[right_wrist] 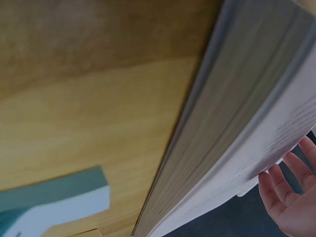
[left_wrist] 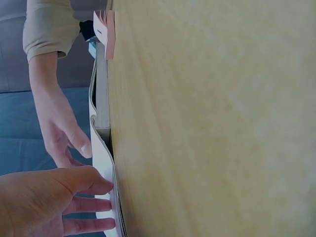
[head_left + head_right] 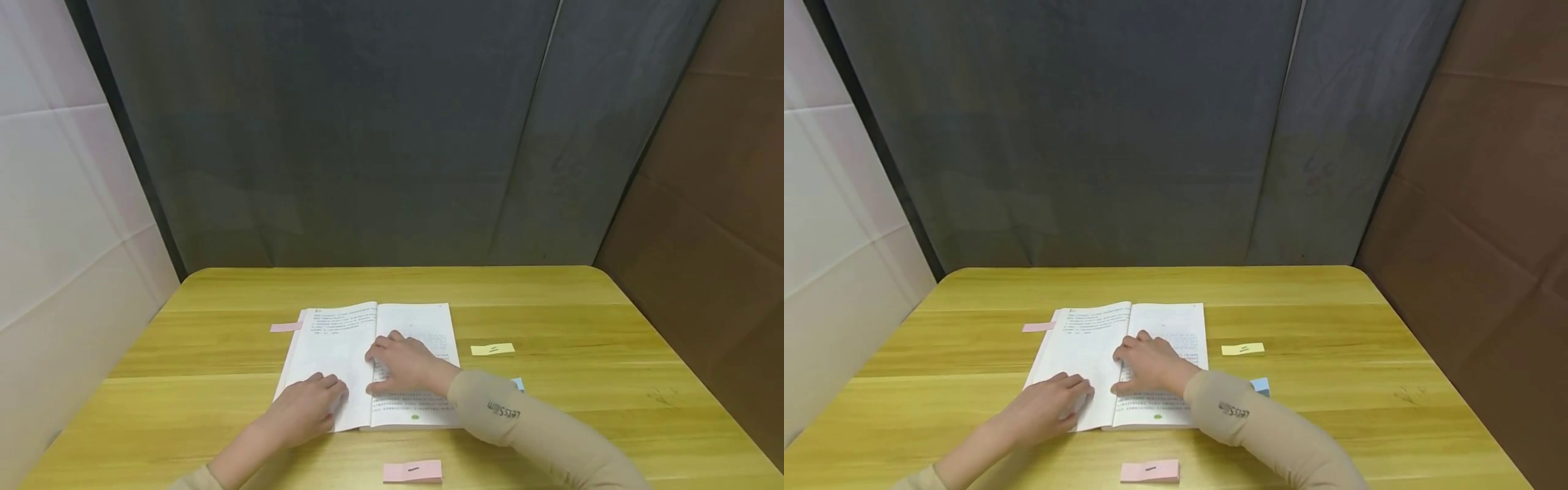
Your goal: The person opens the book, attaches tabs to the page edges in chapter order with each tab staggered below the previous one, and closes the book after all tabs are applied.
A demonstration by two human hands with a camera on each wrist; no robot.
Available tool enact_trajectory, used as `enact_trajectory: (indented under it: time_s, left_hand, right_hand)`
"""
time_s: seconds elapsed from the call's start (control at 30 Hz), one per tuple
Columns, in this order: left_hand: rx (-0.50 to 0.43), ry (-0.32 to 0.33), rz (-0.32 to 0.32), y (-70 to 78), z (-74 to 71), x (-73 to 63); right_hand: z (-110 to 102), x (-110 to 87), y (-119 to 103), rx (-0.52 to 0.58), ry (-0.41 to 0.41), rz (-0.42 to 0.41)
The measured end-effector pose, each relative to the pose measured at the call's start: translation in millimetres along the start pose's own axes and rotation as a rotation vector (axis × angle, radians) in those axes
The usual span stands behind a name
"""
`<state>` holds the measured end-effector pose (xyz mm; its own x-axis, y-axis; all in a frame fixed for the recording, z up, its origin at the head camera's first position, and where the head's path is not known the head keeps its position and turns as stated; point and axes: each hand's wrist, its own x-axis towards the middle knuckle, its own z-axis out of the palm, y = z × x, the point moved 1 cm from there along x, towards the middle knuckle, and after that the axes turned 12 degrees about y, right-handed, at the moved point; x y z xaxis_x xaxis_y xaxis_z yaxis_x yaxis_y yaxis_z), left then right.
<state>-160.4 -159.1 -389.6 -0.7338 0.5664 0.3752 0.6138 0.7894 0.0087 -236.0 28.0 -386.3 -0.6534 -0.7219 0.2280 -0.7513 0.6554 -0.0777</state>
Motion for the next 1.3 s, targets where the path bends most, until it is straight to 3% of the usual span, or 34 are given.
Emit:
enact_trajectory:
  time_s: [0.63, 1.3]
  left_hand:
    - [0.003, 0.008, -0.004, -0.7, 0.6, -0.9]
    - [0.012, 0.011, 0.011, -0.6, 0.9, -1.1]
  right_hand:
    - [-1, -20.0, -14, 0.006, 0.037, -0.058]
    - [-1, -24.5, -14, 0.021, 0.070, -0.077]
